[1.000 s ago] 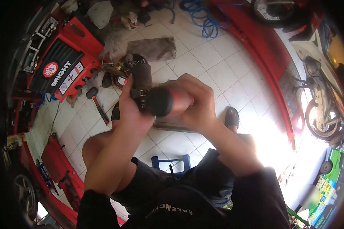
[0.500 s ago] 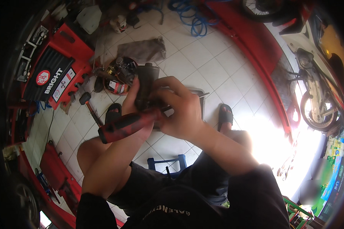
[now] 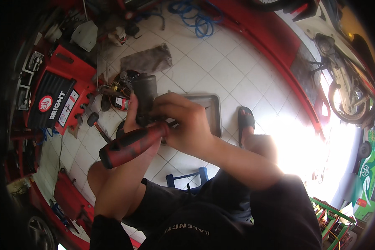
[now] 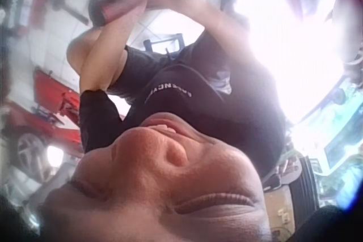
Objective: The person sits on a stool in a workshop and uses a screwdriver to pry and disassemble a cylindrical metal part. They remove a small internal component and place it into a metal tray, then continue to manipulate the main part with the tool.
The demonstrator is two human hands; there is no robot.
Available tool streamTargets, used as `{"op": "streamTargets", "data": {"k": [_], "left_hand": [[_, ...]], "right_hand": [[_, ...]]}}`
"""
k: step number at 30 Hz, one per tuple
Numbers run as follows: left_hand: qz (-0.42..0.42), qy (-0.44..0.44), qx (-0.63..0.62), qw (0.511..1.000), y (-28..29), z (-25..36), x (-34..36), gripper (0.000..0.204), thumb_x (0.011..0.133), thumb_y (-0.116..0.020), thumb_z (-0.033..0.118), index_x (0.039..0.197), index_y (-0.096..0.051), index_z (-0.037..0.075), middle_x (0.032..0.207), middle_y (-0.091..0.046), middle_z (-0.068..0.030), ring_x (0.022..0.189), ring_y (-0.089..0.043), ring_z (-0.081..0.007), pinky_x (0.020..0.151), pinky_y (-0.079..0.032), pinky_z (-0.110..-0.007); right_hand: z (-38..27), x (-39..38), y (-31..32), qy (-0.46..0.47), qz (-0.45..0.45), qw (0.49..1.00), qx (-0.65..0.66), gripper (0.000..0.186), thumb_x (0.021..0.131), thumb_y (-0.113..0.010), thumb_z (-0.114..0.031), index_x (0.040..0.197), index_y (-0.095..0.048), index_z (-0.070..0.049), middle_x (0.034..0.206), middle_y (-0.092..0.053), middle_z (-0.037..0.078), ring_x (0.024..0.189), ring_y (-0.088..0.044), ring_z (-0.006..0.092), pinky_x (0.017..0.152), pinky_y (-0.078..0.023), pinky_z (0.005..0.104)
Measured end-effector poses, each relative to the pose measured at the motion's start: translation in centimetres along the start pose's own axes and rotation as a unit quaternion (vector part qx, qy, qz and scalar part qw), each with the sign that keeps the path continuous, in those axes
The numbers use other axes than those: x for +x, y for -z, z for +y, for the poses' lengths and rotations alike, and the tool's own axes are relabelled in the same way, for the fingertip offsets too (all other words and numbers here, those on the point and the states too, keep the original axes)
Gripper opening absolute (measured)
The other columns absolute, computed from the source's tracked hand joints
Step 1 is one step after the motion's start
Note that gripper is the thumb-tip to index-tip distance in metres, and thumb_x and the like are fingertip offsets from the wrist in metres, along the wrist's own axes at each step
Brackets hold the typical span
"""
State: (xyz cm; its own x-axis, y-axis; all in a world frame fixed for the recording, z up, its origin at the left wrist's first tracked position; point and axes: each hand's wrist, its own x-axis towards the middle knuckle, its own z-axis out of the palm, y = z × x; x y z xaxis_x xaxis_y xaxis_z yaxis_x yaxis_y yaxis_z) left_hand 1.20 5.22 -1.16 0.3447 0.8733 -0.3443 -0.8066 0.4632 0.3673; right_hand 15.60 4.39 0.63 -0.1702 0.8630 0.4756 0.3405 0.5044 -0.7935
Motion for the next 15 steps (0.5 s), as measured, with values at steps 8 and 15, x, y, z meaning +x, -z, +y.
{"op": "streamTargets", "data": {"k": [8, 15], "left_hand": [[0.058, 0.051, -0.107, 0.991, -0.5, 0.5, -0.2, 0.051, 0.098, -0.055, 0.056, 0.108, -0.064, 0.007, 0.088, -0.065, -0.0102, 0.075, -0.066, -0.0228, 0.068, -0.059, -0.035], [0.094, 0.014, -0.146, 0.985, 2.1, 1.9, 0.4, 0.043, 0.097, -0.061, 0.048, 0.106, -0.066, 0.006, 0.088, -0.066, -0.011, 0.08, -0.068, -0.0258, 0.074, -0.061, -0.037]], "right_hand": [[-1.3, 2.7, 4.7, -0.144, -0.126, 0.98, 0.053, 0.032, 0.068, -0.078, -0.002, 0.099, -0.073, 0.001, 0.105, -0.066, 0.011, 0.076, -0.06, 0.0098, 0.06, -0.045, 0.0264], [0.4, 3.6, 9.1, -0.067, -0.048, 0.949, 0.305, 0.033, 0.105, -0.052, -0.026, 0.108, -0.057, 0.007, 0.111, -0.065, 0.018, 0.106, -0.066, 0.0286, 0.094, -0.05, 0.0381]]}}
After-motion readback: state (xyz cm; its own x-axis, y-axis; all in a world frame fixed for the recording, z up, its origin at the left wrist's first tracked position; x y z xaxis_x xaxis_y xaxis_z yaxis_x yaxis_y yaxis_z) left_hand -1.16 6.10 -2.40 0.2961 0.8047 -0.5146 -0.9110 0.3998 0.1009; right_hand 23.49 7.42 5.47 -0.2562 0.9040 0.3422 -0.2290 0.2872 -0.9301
